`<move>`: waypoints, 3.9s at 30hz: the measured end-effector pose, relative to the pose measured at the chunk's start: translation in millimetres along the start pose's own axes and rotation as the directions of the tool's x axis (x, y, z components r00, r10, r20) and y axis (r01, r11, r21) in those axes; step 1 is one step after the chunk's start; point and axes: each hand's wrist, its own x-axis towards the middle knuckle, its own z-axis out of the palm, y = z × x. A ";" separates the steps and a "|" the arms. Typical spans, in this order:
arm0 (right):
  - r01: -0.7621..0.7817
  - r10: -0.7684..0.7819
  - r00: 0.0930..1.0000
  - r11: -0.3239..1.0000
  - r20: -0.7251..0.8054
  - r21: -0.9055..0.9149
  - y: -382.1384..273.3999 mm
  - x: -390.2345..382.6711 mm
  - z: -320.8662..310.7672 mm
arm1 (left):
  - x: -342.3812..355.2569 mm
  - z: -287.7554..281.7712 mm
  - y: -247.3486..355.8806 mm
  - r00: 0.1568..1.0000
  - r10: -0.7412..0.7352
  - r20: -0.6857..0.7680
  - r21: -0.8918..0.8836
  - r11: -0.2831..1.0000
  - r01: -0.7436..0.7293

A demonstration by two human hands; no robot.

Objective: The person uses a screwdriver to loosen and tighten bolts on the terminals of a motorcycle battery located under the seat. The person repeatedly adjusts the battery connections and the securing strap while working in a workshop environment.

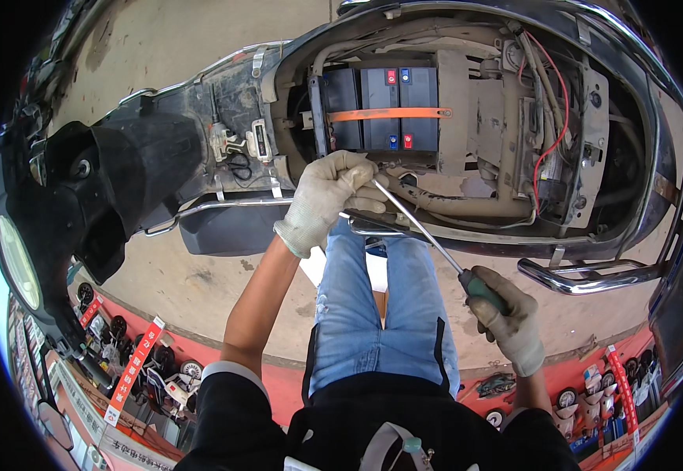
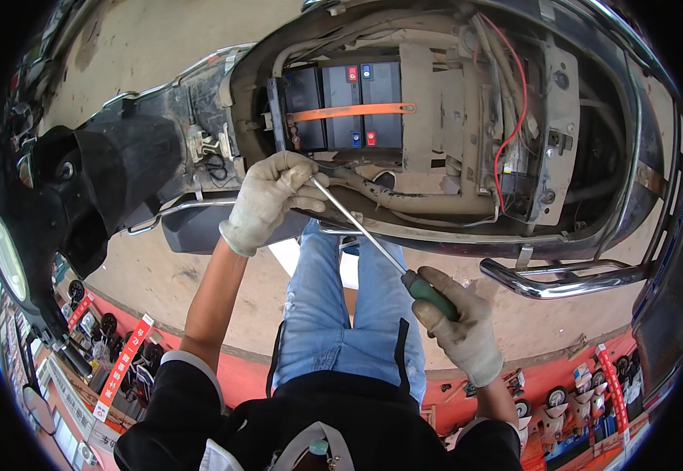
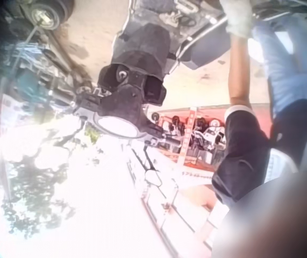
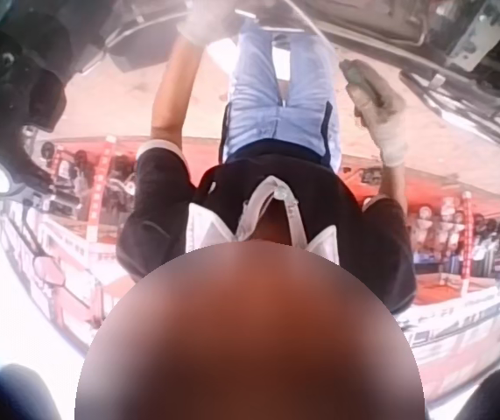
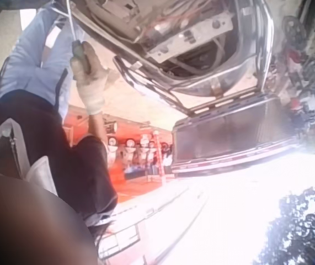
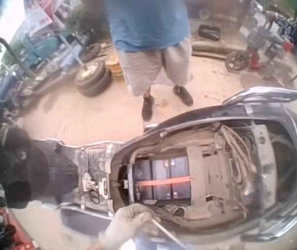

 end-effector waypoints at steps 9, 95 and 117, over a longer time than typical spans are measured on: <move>0.426 -0.539 0.842 0.691 -0.024 -0.584 12.5 16.5 -1.4 | 15.1 0.3 7.7 0.997 -0.078 0.008 0.110 0.991 0.077; 0.430 -0.406 0.801 -0.123 0.441 -0.894 -68.6 134.4 64.1 | 174.0 -22.1 -114.4 0.935 0.278 -0.220 0.876 0.478 0.064; 0.124 -0.429 0.901 0.093 0.073 -0.988 -72.9 137.4 114.2 | 51.9 16.9 -83.4 0.913 0.053 0.405 -0.886 0.270 0.377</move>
